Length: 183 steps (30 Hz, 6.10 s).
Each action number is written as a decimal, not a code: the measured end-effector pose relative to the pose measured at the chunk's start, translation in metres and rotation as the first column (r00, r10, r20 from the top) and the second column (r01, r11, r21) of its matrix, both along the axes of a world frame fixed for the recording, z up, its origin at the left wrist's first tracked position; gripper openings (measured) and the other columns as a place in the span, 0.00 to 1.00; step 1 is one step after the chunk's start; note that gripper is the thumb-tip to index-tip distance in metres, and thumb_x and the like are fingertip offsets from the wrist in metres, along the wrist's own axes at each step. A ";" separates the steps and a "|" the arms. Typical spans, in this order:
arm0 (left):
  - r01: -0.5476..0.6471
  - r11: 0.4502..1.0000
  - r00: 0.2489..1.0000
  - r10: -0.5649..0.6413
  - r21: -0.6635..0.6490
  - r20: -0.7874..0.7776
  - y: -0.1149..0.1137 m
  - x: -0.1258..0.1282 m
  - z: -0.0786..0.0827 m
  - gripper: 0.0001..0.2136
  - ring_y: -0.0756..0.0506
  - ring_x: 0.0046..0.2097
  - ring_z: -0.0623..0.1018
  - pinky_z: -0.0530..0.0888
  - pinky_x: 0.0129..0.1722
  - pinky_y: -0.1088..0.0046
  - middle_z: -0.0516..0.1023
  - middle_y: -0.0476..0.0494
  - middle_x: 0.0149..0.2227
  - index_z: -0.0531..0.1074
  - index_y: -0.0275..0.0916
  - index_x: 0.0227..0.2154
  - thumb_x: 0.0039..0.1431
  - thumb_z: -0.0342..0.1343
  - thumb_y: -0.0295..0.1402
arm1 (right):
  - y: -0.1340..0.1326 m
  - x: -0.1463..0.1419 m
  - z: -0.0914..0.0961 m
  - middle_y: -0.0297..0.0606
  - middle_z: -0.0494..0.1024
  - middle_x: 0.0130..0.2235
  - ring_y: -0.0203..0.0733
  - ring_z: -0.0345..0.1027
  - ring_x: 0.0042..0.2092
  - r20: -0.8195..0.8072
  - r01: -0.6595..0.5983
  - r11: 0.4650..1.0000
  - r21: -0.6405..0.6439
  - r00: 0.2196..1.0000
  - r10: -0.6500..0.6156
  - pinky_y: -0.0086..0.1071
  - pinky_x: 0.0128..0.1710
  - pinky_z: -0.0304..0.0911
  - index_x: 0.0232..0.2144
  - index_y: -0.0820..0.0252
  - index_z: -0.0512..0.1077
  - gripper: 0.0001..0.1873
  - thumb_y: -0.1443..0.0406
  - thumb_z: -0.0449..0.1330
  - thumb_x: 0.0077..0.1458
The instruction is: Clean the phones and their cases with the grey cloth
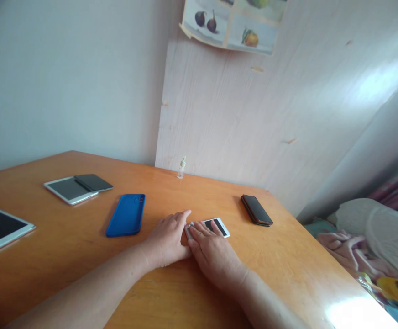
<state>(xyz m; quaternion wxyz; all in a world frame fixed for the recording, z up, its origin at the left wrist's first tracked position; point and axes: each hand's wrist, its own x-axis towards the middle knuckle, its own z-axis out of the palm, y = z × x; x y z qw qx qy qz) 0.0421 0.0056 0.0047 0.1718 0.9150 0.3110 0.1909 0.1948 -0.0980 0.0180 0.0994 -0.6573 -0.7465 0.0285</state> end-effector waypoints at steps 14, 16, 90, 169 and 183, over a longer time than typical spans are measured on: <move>0.006 1.000 1.000 -0.006 -0.002 -0.008 -0.001 -0.001 0.004 0.37 0.33 0.55 0.71 0.68 0.54 0.56 0.72 0.33 0.55 0.57 0.36 0.60 0.46 0.58 0.43 | -0.008 0.002 0.005 0.42 0.63 0.64 0.45 0.53 0.66 -0.013 -0.026 1.000 0.011 1.000 0.026 0.47 0.67 0.45 0.63 0.57 0.62 0.25 0.59 0.42 0.68; 0.011 1.000 1.000 -0.012 -0.003 -0.007 -0.002 -0.002 0.005 0.37 0.33 0.55 0.72 0.68 0.54 0.56 0.72 0.33 0.55 0.57 0.36 0.60 0.46 0.58 0.44 | -0.011 -0.003 0.008 0.40 0.63 0.64 0.44 0.53 0.66 -0.028 -0.076 0.997 -0.004 0.997 0.076 0.47 0.67 0.44 0.64 0.55 0.61 0.25 0.60 0.42 0.68; 0.039 0.994 0.996 -0.030 0.106 -0.087 -0.004 -0.006 0.008 0.23 0.38 0.51 0.73 0.68 0.49 0.64 0.74 0.41 0.45 0.69 0.43 0.48 0.49 0.60 0.44 | 0.002 0.086 0.005 0.40 0.81 0.34 0.42 0.73 0.39 -0.137 0.484 0.865 0.131 0.873 -0.467 0.30 0.37 0.60 0.32 0.60 0.77 0.14 0.71 0.51 0.53; -0.438 0.896 0.899 0.437 0.072 0.029 -0.114 -0.137 0.004 0.34 0.33 0.58 0.68 0.55 0.62 0.55 0.72 0.37 0.54 0.65 0.43 0.52 0.44 0.60 0.56 | 0.003 -0.067 -0.003 0.39 0.77 0.37 0.42 0.69 0.39 -0.178 0.049 0.989 0.142 0.984 -0.024 0.31 0.38 0.57 0.34 0.56 0.78 0.10 0.60 0.59 0.55; -0.440 0.897 0.893 0.432 0.043 0.127 -0.111 -0.135 -0.007 0.42 0.33 0.56 0.69 0.60 0.58 0.57 0.72 0.35 0.54 0.54 0.40 0.62 0.44 0.62 0.46 | -0.002 -0.123 -0.003 0.34 0.80 0.36 0.38 0.71 0.38 -0.051 -0.107 0.994 0.024 0.993 0.108 0.27 0.35 0.57 0.33 0.54 0.78 0.09 0.64 0.57 0.54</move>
